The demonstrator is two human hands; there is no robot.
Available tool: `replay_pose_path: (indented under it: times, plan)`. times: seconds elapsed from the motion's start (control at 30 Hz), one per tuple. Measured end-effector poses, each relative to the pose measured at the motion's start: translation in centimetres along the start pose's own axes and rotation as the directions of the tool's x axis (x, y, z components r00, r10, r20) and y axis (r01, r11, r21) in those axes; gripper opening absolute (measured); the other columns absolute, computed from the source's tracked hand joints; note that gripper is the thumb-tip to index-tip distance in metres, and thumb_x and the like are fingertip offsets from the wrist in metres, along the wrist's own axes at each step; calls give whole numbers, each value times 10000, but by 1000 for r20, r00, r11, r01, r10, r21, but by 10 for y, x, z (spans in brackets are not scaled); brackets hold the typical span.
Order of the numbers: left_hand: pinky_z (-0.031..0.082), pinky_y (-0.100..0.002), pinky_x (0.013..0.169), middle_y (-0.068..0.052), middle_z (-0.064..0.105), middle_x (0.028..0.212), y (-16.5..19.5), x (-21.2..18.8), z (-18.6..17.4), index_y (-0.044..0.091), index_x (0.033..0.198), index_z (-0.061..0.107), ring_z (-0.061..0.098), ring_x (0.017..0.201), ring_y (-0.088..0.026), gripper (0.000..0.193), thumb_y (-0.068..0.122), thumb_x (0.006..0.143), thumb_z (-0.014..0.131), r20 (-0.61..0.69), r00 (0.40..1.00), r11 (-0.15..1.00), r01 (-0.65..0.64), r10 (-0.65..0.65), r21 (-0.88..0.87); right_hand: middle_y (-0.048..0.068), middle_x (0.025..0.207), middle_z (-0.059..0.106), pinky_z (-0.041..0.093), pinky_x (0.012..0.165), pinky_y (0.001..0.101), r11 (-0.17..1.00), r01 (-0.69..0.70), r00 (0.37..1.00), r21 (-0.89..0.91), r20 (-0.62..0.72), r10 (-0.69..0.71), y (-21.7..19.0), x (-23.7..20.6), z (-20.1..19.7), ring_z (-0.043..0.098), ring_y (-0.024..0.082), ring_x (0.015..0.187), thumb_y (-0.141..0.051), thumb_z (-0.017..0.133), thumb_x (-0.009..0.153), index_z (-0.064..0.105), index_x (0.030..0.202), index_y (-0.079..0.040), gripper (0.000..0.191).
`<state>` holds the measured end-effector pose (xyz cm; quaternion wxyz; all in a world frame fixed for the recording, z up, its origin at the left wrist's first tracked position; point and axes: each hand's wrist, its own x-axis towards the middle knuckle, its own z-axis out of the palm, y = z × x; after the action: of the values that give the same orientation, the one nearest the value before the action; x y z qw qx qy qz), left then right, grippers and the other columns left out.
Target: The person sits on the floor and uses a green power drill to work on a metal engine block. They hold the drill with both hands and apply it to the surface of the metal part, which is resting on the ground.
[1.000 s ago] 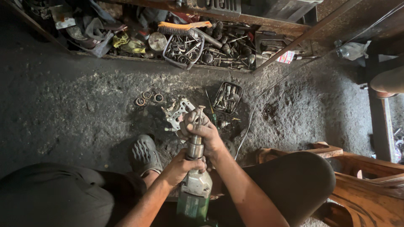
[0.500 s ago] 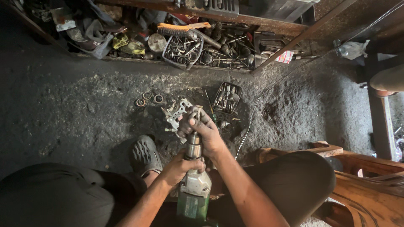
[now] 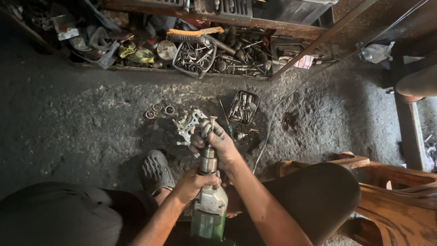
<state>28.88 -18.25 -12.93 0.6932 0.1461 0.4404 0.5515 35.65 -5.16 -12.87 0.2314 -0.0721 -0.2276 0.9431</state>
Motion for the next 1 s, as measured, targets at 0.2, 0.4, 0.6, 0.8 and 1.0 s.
replay_pose_path:
  times: [0.2, 0.4, 0.6, 0.8, 1.0]
  plan:
    - [553, -336, 745, -81, 707, 752, 0, 1, -2, 14, 868, 699, 681, 719, -181, 235, 198, 727, 734, 4, 1000, 997, 22, -22, 68, 51, 891, 563, 496, 731, 381, 999, -45, 996, -27, -76, 43, -2, -1, -1, 557, 200, 881, -239, 805, 934, 593, 1083, -130, 281]
    - [550, -342, 742, -82, 703, 747, -1, 1, -3, 15, 865, 697, 676, 713, -184, 245, 209, 722, 739, -1, 999, 996, 33, -33, 78, 45, 906, 572, 524, 832, 421, 997, -2, 992, -79, -126, -8, 0, 1, 0, 579, 200, 905, -207, 798, 919, 593, 1101, -110, 291]
    - [556, -355, 747, -74, 701, 743, 1, 0, -1, 29, 857, 686, 676, 714, -181, 245, 224, 714, 724, 4, 1000, 995, 23, -23, 93, 49, 905, 566, 517, 853, 424, 997, 5, 991, -82, -133, -16, -1, 0, 1, 578, 198, 903, -204, 800, 913, 592, 1132, -107, 317]
    - [559, -357, 754, -76, 705, 738, 2, 0, -1, 23, 841, 693, 683, 720, -185, 248, 233, 712, 720, -12, 1000, 991, 27, -26, 134, 39, 920, 547, 503, 857, 406, 999, 22, 997, -28, -80, -24, -1, 0, 5, 562, 184, 926, -199, 807, 922, 585, 1126, -101, 317]
    - [561, -347, 748, -77, 712, 735, -1, 0, -2, 24, 850, 706, 690, 709, -186, 236, 215, 716, 746, 0, 1000, 995, 15, -15, 95, 55, 900, 545, 509, 843, 421, 997, 21, 993, -69, -115, -29, -1, 0, 4, 556, 198, 899, -205, 792, 924, 579, 1126, -98, 313]
